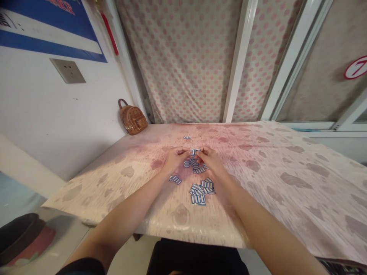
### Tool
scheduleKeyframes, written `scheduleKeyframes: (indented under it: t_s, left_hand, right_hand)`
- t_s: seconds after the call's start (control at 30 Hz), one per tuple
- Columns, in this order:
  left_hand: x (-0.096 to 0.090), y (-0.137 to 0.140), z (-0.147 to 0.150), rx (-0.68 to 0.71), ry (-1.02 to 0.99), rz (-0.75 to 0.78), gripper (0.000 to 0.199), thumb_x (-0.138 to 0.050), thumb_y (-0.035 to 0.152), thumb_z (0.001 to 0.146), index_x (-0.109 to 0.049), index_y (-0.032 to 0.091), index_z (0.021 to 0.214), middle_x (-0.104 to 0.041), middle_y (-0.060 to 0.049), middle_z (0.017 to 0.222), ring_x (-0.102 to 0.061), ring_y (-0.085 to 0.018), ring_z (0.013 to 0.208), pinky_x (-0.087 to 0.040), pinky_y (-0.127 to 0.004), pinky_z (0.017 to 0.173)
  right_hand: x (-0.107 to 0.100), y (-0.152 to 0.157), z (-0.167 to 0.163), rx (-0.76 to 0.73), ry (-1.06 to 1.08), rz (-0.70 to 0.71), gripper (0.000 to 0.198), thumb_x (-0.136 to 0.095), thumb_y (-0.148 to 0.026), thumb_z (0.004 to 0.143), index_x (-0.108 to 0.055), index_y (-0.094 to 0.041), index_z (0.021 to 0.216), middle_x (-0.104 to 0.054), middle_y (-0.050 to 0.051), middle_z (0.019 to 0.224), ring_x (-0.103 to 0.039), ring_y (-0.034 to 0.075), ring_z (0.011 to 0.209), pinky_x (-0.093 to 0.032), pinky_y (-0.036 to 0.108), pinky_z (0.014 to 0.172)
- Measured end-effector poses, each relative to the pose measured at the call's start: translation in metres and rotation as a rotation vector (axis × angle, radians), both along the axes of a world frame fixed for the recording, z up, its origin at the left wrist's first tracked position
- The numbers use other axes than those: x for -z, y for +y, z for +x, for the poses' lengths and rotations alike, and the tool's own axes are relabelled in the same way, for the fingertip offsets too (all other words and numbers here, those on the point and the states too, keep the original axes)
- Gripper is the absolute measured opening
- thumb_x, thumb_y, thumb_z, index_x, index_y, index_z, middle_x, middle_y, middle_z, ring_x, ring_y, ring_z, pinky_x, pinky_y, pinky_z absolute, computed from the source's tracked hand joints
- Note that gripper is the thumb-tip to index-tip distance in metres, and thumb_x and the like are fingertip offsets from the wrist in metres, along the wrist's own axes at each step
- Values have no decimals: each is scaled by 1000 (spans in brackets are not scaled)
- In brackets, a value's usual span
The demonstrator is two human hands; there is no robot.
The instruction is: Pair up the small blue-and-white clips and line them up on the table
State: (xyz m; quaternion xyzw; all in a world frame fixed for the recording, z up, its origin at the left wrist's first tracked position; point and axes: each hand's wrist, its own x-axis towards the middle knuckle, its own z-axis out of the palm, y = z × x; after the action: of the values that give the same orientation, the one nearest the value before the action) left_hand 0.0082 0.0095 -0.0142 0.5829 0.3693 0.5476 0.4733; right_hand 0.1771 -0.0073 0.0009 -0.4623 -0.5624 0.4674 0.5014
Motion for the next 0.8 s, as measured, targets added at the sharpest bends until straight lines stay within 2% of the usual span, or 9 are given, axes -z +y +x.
scheduleKeyframes:
  t_s: [0.13,0.33,0.43,0.57,0.67,0.8]
  left_hand:
    - [-3,-1,-2,-1,5,-39,13,-74,26,76,-75,14,80,-73,-5,73,-66,-15,66,-52,-24,64]
    - [-2,-2,-2,-26,17,-105,8,-73,21,75,-73,14,78,-70,-3,67,-65,-13,62,-49,-22,58]
    - [-2,7,-6,-45,48,-123,6,-71,20,76,-73,14,77,-70,-3,67,-64,-13,61,-50,-22,59]
    - [-12,38,-23,-176,270,-167,9,-67,20,78,-73,15,75,-71,-3,69,-65,-12,63,-48,-20,58]
    - [-19,74,-38,-244,384,-176,9,-72,22,73,-72,15,68,-69,-3,63,-64,-14,63,-43,-20,53]
    - [-11,120,-42,-303,509,-182,11,-80,23,64,-72,15,63,-68,-3,60,-66,-18,68,-42,-22,55]
  right_hand:
    - [7,7,2,2,-44,80,33,-74,-50,68,-58,-21,70,-67,0,65,-61,13,57,-49,26,58]
    - [12,9,-1,-1,-49,82,26,-70,-44,71,-57,-22,71,-67,1,64,-61,14,57,-49,27,58]
    - [10,9,-2,17,-64,50,23,-67,-41,74,-58,-21,69,-67,1,64,-60,13,55,-48,26,55]
    - [2,12,6,116,-74,22,21,-65,-40,76,-59,-21,70,-66,0,61,-56,11,49,-45,24,51]
    - [-6,11,20,151,-58,9,23,-68,-42,75,-60,-20,70,-68,1,65,-57,12,52,-46,25,53]
    - [-16,-2,43,152,-91,1,28,-71,-45,72,-61,-20,66,-67,3,67,-59,14,59,-49,27,60]
